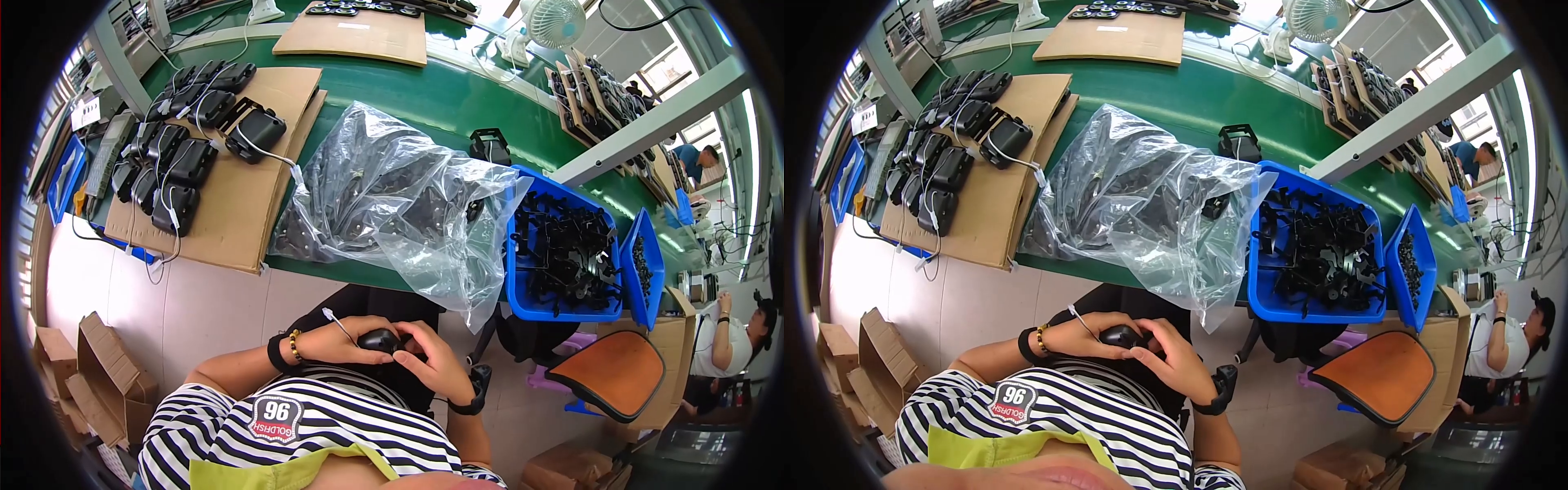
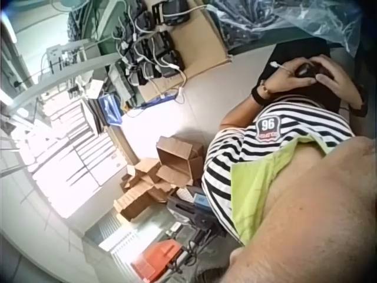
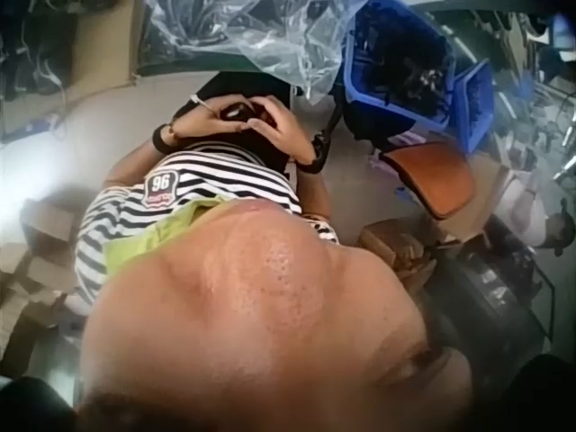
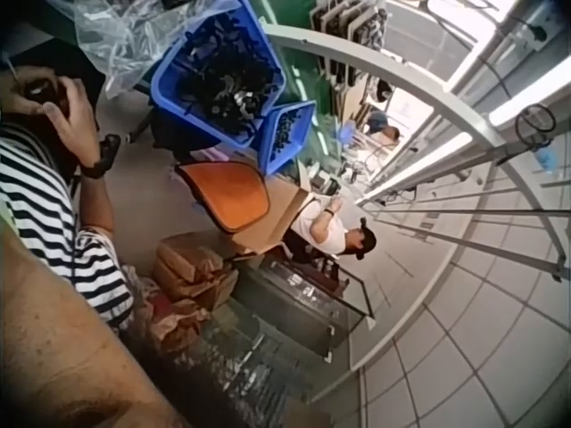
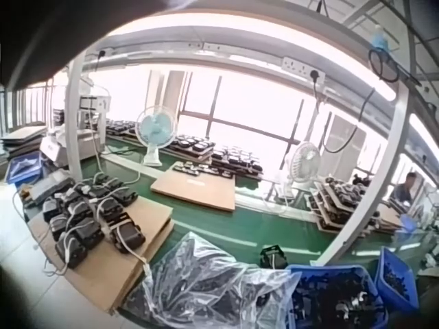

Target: Assemble black plastic housing components for an electronic device and arrange them on the workstation.

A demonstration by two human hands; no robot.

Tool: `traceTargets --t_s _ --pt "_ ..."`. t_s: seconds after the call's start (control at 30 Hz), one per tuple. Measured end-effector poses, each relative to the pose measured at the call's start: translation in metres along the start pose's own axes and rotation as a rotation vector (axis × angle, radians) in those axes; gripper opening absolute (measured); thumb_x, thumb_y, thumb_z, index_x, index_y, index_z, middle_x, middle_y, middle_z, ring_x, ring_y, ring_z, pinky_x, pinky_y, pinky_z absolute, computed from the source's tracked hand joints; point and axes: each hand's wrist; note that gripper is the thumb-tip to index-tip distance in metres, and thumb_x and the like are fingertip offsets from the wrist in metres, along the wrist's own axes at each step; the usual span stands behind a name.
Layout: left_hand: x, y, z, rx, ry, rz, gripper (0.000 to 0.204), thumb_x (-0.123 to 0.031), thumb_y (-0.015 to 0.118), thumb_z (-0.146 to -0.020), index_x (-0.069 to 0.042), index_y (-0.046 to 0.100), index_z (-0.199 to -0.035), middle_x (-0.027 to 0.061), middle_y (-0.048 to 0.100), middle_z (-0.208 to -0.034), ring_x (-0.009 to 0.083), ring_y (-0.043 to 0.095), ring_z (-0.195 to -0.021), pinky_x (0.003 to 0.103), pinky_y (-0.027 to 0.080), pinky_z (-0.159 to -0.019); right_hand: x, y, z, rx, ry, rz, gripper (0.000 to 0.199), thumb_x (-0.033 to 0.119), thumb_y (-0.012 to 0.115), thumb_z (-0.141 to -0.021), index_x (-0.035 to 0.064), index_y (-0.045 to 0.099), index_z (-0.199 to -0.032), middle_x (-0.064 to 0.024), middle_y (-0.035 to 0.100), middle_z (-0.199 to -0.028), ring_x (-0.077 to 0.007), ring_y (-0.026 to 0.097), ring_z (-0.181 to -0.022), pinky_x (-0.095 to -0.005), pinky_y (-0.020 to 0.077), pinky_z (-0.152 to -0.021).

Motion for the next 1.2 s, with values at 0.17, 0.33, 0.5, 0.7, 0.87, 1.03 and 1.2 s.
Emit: traceTargets --t_s 0.17,0.33,0.5,0.7,0.87,1.03,1.2 --pt "-0.006 0.004 -0.001 0.015 -0.142 0.11 0.043 -0.023 0.077 -0.094 -0.002 0.061 -0.127 0.0122 0.067 -0.117 0.0214 0.065 -0.106 0.034 0.052 -0.093 0.003 0.007 0.0 -0.024 0.009 0.07 0.039 0.021 0.066 -0.1 -0.003 0.058 -0.131 -0.0115 0.06 -0.111 -0.0184 0.062 -0.086 -0.0289 0.0513 -0.078" --pt "-0.002 0.004 0.003 0.022 -0.029 0.011 0.043 -0.023 0.077 -0.093 -0.002 0.062 -0.127 0.0129 0.067 -0.119 0.0225 0.065 -0.108 0.035 0.051 -0.096 0.003 -0.003 0.0 0.06 -0.091 0.048 0.041 0.021 0.067 -0.1 -0.0018 0.057 -0.132 -0.0125 0.06 -0.111 -0.021 0.064 -0.085 -0.0301 0.0522 -0.076" --pt "0.0 0.004 0.001 0.015 -0.021 0.019 0.044 -0.024 0.078 -0.093 -0.002 0.062 -0.128 0.0124 0.067 -0.118 0.022 0.065 -0.108 0.035 0.051 -0.096 0.007 0.001 -0.003 0.04 0.004 0.149 0.042 0.022 0.068 -0.099 -0.001 0.056 -0.132 -0.0126 0.061 -0.111 -0.0225 0.066 -0.086 -0.0313 0.0532 -0.077" --pt "-0.002 -0.001 0.004 0.035 -0.06 0.095 0.043 -0.024 0.077 -0.093 -0.002 0.062 -0.127 0.0105 0.067 -0.116 0.0194 0.064 -0.107 0.033 0.051 -0.094 0.007 -0.001 -0.003 0.07 -0.032 0.115 0.043 0.021 0.069 -0.098 -0.0012 0.056 -0.132 -0.0125 0.061 -0.113 -0.0235 0.067 -0.089 -0.0325 0.0536 -0.078" --pt "0.0 0.0 0.005 0.017 -0.116 0.047 0.041 -0.023 0.077 -0.095 -0.003 0.062 -0.127 0.0076 0.066 -0.114 0.0137 0.063 -0.101 0.029 0.052 -0.088 0.008 0.01 -0.004 -0.015 -0.002 0.239 0.041 0.021 0.068 -0.098 -0.0007 0.057 -0.131 -0.0127 0.062 -0.112 -0.0233 0.067 -0.089 -0.033 0.0535 -0.078" --pt "0.001 0.001 0.006 -0.004 -0.088 0.036 0.04 -0.022 0.076 -0.095 -0.003 0.062 -0.127 0.007 0.066 -0.112 0.0133 0.063 -0.099 0.029 0.052 -0.087 0.004 0.004 -0.004 0.053 -0.047 0.087 0.038 0.02 0.068 -0.099 0.0002 0.059 -0.129 -0.0126 0.063 -0.108 -0.0233 0.067 -0.088 -0.0334 0.0533 -0.078" --pt "-0.005 0.002 0.004 0.007 -0.242 0.156 0.04 -0.024 0.076 -0.094 -0.003 0.063 -0.126 0.0097 0.066 -0.114 0.0169 0.063 -0.104 0.031 0.051 -0.09 0.003 0.01 -0.003 -0.048 -0.019 0.21 0.038 0.018 0.068 -0.099 -0.0008 0.058 -0.13 -0.0129 0.062 -0.11 -0.0228 0.067 -0.089 -0.032 0.0533 -0.078"
Point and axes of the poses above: each hand's wrist, its own z-axis away from the middle knuckle, its own y-axis out of the palm, x = y × z
